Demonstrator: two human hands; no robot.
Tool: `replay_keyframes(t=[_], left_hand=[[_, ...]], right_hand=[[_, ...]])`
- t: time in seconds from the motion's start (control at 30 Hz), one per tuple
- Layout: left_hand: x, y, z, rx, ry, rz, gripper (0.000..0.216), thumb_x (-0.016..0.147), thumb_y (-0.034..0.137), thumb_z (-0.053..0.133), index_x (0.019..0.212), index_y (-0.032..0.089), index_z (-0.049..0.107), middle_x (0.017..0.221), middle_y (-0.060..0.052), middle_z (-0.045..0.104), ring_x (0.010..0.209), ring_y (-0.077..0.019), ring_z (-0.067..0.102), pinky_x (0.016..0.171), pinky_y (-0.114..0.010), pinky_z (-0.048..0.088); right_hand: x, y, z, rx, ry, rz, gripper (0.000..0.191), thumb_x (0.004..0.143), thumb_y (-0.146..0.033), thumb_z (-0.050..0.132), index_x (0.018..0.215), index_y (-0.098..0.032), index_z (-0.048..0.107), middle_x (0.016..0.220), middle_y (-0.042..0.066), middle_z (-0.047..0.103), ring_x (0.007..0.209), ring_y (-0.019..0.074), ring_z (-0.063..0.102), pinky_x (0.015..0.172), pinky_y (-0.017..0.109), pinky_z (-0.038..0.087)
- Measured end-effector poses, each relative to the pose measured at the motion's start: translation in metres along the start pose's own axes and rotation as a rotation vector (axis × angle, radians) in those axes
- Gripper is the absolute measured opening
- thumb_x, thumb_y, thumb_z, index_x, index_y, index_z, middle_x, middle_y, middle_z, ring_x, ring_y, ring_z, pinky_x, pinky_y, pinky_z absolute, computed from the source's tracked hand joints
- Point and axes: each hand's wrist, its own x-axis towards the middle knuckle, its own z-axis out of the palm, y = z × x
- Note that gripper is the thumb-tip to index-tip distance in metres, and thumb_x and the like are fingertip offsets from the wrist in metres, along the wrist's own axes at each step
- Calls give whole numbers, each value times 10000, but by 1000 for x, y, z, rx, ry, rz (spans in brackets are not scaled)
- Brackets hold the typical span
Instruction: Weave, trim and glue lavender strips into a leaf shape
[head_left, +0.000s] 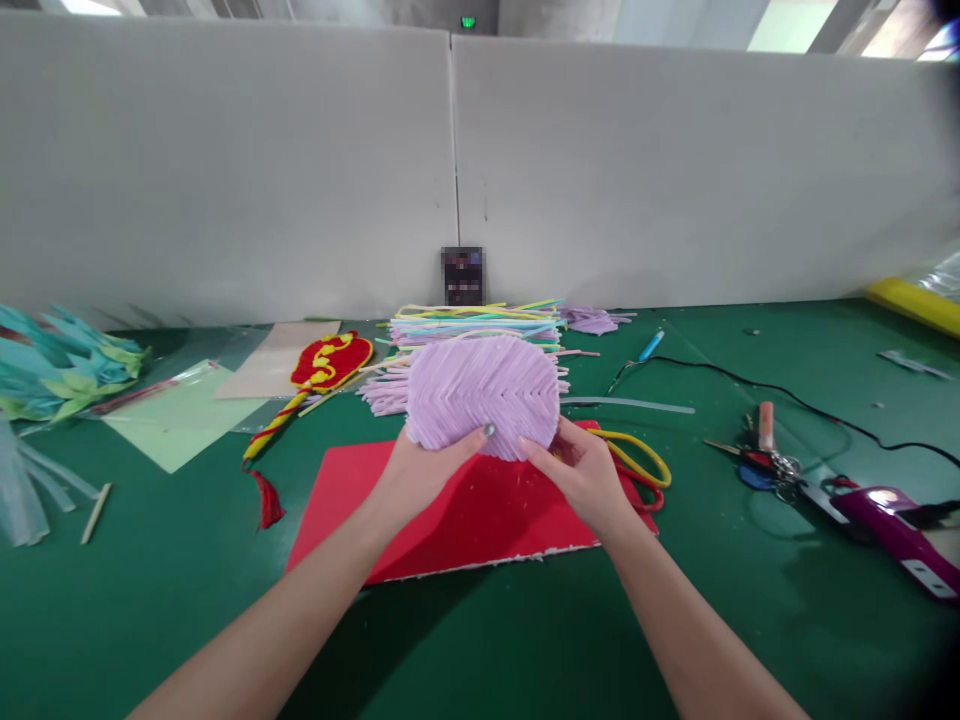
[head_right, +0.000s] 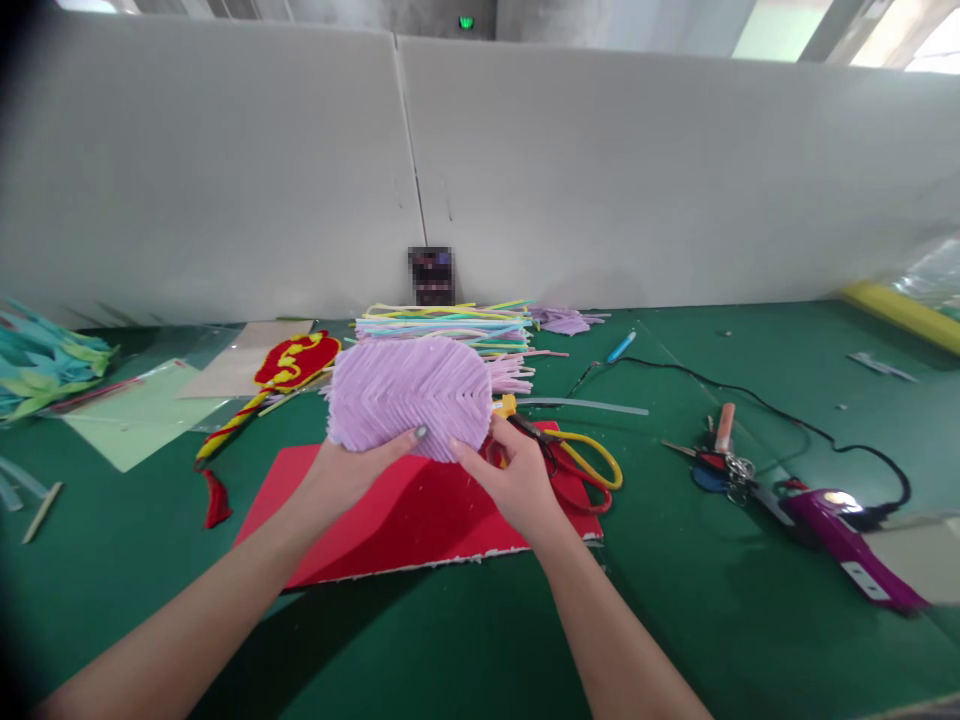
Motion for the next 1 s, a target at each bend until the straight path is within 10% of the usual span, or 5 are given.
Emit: replay_keyframes(t=[1.0], left_hand=[[2,-3,3,-71,-15,-25,624,677,371,728,1244,227,513,1157,-95,640,1191,-277,504,1016,-424,407]], right_hand=[[0,1,0,-55,2,6,354,739,-359,661,1059,-207,637,1074,63,663,982,232,603,908,418,474]])
